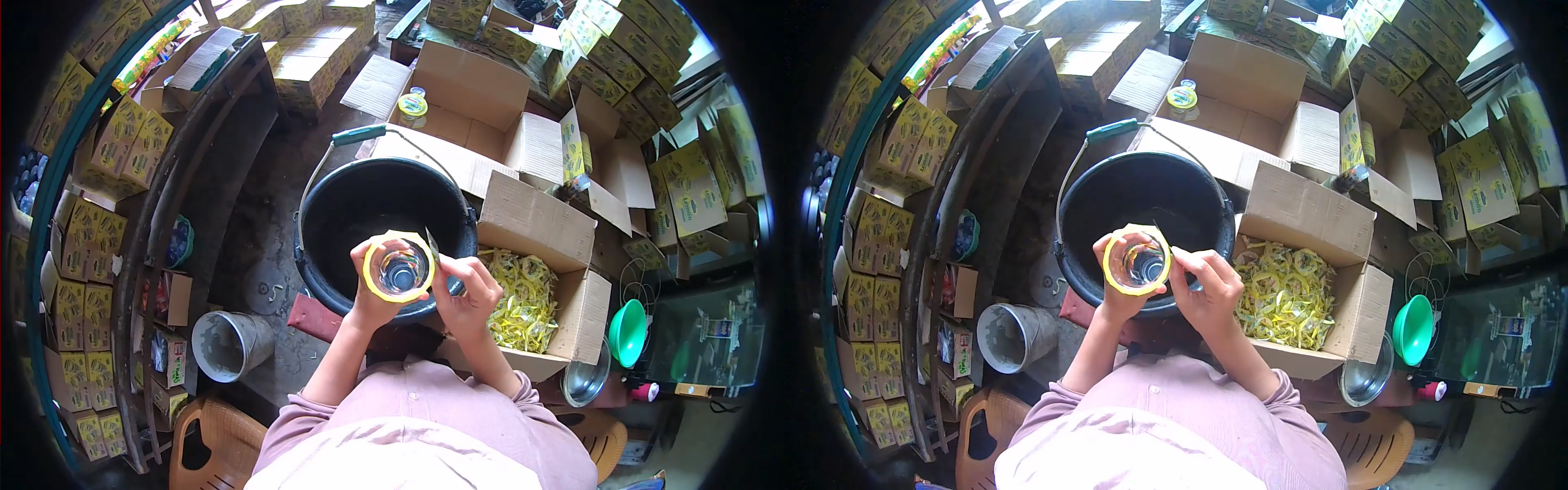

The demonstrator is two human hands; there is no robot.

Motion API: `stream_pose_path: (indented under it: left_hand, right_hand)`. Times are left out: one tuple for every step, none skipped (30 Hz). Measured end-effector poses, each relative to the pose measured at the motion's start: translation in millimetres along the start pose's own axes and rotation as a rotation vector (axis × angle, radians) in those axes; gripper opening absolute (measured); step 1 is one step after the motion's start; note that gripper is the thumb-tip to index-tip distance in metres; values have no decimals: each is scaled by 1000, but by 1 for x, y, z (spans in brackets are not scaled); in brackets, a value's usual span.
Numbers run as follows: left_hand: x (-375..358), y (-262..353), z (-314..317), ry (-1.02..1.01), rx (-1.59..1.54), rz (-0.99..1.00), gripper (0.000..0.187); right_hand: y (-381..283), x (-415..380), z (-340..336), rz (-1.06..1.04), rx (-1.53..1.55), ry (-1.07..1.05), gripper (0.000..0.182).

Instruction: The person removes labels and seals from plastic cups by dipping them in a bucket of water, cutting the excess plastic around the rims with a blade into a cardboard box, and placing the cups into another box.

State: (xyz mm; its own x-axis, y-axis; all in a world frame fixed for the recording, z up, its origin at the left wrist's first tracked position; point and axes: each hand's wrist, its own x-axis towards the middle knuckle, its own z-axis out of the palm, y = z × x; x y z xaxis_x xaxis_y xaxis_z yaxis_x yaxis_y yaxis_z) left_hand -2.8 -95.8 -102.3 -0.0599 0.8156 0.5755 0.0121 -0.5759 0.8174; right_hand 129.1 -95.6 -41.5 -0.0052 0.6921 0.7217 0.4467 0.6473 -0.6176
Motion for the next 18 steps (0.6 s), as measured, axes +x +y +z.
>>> stream_pose_path:
  left_hand:
    - [0,-2,0,-9,-42,-10,89]
    - [0,-3,0,-17,-83,-20,89]
    - [0,-2,0,-28,-73,-19,89]
    - [0,-1,0,-37,-62,-18,88]
    - [1,0,0,-47,-52,-18,88]
    - [1,1,-1,-60,-23,-14,88]
    - [2,2,-1,-73,6,-10,88]
    - [2,3,-2,-85,35,-6,87]
    - [2,3,-2,-97,42,-10,87]
    - [2,3,-3,-108,48,-14,88]
    - [2,3,-3,-120,55,-17,88]
    - [2,3,-3,-122,33,-32,88]
    - [2,3,-3,-123,11,-47,88]
    - [1,3,-3,-125,-11,-61,88]
    - [2,2,-3,-138,8,-57,87]
    - [2,2,-4,-151,27,-53,87]
    - [3,1,-4,-163,47,-48,86]
    - [2,1,-4,-163,23,-51,86]
  right_hand:
    - [1,0,-1,4,2,-7,21]
    - [1,0,-3,8,5,-14,20]
    - [1,0,-3,6,-5,-14,20]
    - [1,0,-4,4,-14,-14,20]
    - [1,1,-5,2,-24,-14,20]
    - [1,1,-6,2,-34,-15,20]
    - [-1,2,-6,3,-45,-17,21]
    - [-1,2,-7,3,-55,-19,21]
    - [-1,2,-8,0,-53,-27,21]
    - [1,3,-8,-3,-52,-35,22]
    - [2,3,-9,-7,-51,-44,22]
    - [2,4,-10,-5,-47,-51,22]
    - [3,4,-11,-4,-44,-58,23]
    - [3,5,-12,-3,-40,-65,23]
    - [3,5,-12,-6,-52,-67,23]
    - [2,5,-13,-10,-63,-69,24]
    - [2,5,-13,-14,-74,-71,24]
    - [2,5,-14,-13,-76,-71,24]
